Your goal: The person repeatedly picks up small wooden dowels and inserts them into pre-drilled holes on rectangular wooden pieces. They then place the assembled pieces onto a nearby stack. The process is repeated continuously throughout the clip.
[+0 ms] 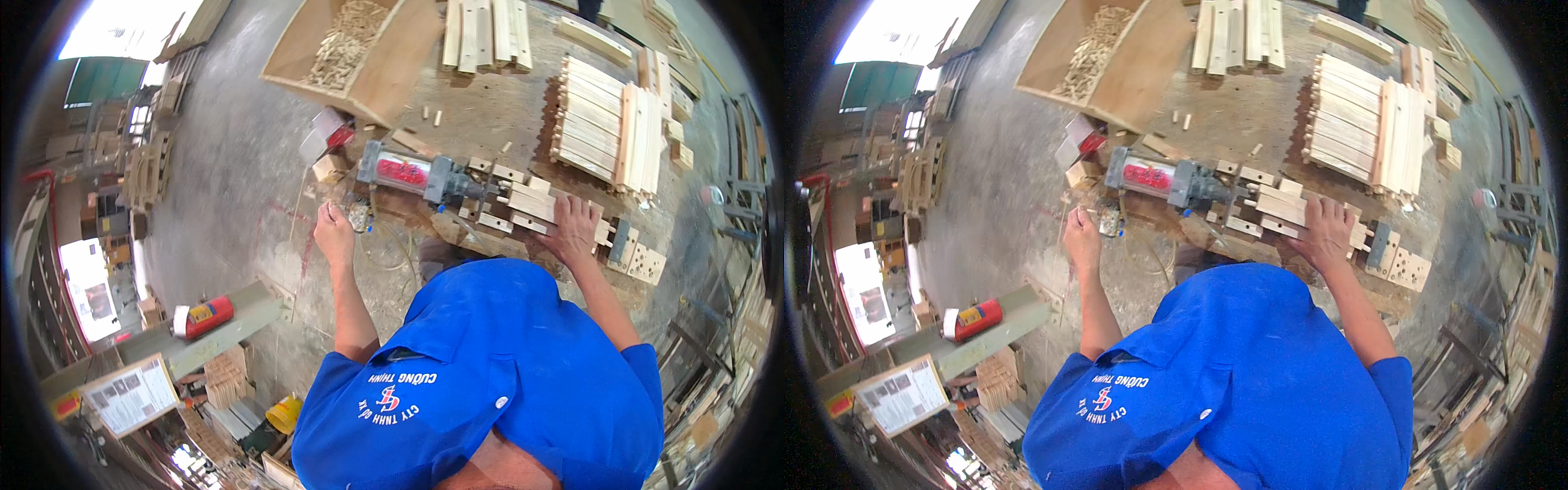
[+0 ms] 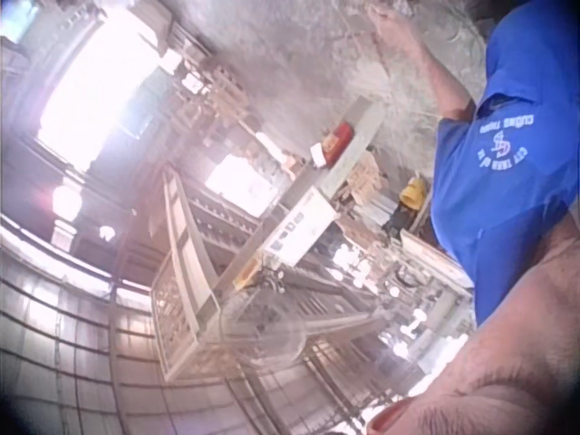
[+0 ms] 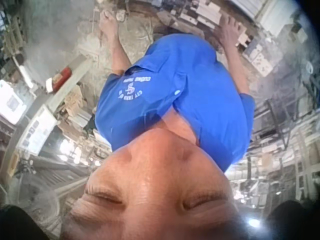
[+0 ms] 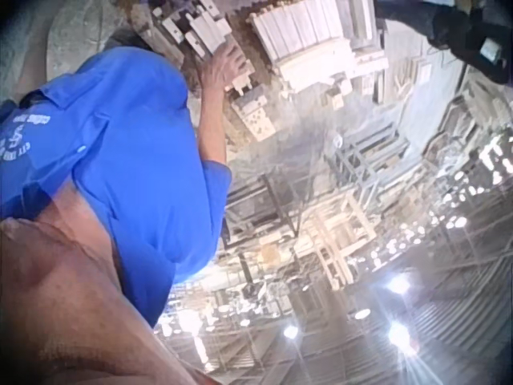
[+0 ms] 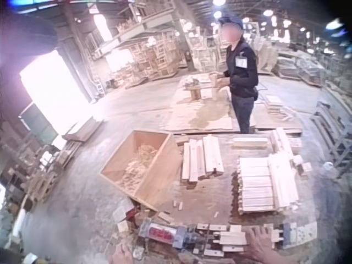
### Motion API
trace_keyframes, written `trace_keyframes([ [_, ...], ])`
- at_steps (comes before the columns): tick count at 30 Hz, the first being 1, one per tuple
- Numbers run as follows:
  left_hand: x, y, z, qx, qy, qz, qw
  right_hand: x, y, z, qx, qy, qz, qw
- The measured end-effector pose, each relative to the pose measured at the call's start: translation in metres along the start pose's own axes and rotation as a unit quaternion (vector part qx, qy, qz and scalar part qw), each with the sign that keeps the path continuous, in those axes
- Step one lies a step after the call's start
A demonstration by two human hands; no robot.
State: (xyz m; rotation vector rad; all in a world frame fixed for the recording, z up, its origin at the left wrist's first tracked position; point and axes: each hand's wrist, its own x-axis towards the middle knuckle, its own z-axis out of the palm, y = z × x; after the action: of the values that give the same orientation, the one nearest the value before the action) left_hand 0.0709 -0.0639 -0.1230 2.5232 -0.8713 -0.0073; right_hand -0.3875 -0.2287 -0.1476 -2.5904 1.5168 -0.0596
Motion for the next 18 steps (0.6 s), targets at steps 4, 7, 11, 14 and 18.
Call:
trace_keyframes([
  [4,-0.005,0.028,0.037,-0.016,-0.047,0.058,0.997,-0.006,0.011,0.007,-0.011,-0.001,0.006,1.000],
  [7,0.008,-0.003,0.050,0.129,-0.051,0.077,0.987,0.004,0.010,0.002,0.019,0.005,-0.010,1.000],
  [11,-0.005,0.008,0.074,-0.013,0.035,0.029,0.999,-0.005,0.018,-0.002,0.026,0.033,-0.009,0.999],
  [14,-0.006,0.007,0.073,-0.019,0.027,0.014,0.999,-0.005,0.016,-0.004,0.025,0.030,-0.005,0.999],
  [18,-0.007,0.004,0.069,0.016,0.011,0.042,0.999,-0.005,0.016,-0.003,0.022,0.018,0.005,1.000],
])
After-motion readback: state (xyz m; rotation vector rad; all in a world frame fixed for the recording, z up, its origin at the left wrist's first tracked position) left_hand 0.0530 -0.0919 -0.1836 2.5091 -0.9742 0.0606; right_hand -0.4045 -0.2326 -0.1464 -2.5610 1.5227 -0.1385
